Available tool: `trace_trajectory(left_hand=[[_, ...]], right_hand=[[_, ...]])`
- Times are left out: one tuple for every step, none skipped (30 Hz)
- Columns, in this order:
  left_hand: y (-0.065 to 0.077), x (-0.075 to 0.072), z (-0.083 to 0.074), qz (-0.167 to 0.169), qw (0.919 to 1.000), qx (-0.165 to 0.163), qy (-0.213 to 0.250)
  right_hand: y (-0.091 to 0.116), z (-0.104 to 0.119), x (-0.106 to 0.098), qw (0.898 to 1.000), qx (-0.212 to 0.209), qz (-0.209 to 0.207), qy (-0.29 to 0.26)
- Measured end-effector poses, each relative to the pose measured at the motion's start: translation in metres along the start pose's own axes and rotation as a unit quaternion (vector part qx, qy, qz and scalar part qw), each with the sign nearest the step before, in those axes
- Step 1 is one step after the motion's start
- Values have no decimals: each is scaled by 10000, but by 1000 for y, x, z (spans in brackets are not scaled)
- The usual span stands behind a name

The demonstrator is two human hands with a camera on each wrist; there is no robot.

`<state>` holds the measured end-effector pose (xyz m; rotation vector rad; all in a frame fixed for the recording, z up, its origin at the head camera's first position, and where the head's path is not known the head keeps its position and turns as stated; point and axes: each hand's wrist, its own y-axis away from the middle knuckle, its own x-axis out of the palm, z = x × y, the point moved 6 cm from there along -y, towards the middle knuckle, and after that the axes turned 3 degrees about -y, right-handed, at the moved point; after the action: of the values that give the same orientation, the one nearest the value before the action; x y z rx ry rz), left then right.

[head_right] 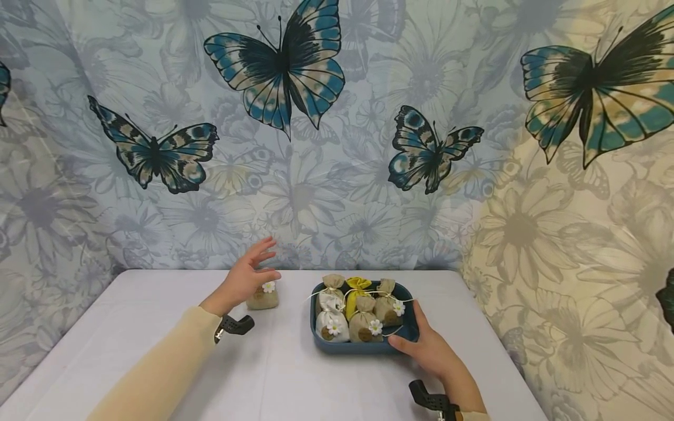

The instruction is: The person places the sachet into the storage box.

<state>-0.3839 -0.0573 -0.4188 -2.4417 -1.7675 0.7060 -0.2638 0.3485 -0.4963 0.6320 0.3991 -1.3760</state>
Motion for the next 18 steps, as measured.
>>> trace_trajectory(left_hand=[[2, -5, 4, -26, 10000, -76, -11], [4, -10, 8, -37, 9999, -158, -13], [6, -14, 11, -58, 9998, -213, 1], [8, -18, 15, -85, 9997, -243, -20], [10, -21, 19, -120, 9995, -278, -53], [12, -24, 22, -147, 9994, -302, -103], [14, -27, 25, -175, 9992, -320, -153], [15, -29, 29, -177, 9991, -326, -207], [16, -31, 33, -190, 9989, -345, -238], [18, -33, 36, -189, 9988, -367, -273], [19, -34, 40, -197, 9983, -432, -329], [20, -35, 45, -181, 9978, -510, -386], [22, -36, 49, -146, 9970, -603, -455], [23, -37, 54, -108, 9960, -725, -516], [25, -37, 58, -74, 9949, -841, -554], [26, -37, 63, -35, 9934, -972, -605], [28, -37, 67, 16, 9919, -1099, -639], [30, -36, 71, 92, 9906, -1194, -657]], right_hand=[[0, 0, 0, 10000, -7, -5, -5], [0, 0, 0, 10000, -9, -6, -6], [-1, 0, 0, 10000, -8, -7, -9], [-1, 0, 0, 10000, -6, -7, -13], [-1, -1, 0, 10000, 0, -2, -17], [-1, -1, 0, 10000, 4, -2, -21], [-1, -1, -1, 10000, 6, 0, -20], [-1, -1, -1, 10000, 10, 1, -16], [-1, -1, -1, 10000, 10, -1, -11], [-1, -1, -1, 10000, 12, -1, -4], [-1, 0, -1, 10000, 16, -2, -7], [0, 0, -1, 10000, 17, -3, -11], [0, 0, -1, 10000, 21, 2, -24], [0, 1, 0, 10000, 25, 4, -41], [0, 1, 0, 10000, 27, 11, -64], [0, 1, 0, 10000, 33, 18, -85], [0, 2, 0, 9999, 21, 34, -98], [0, 1, 0, 9999, 25, 44, -111]])
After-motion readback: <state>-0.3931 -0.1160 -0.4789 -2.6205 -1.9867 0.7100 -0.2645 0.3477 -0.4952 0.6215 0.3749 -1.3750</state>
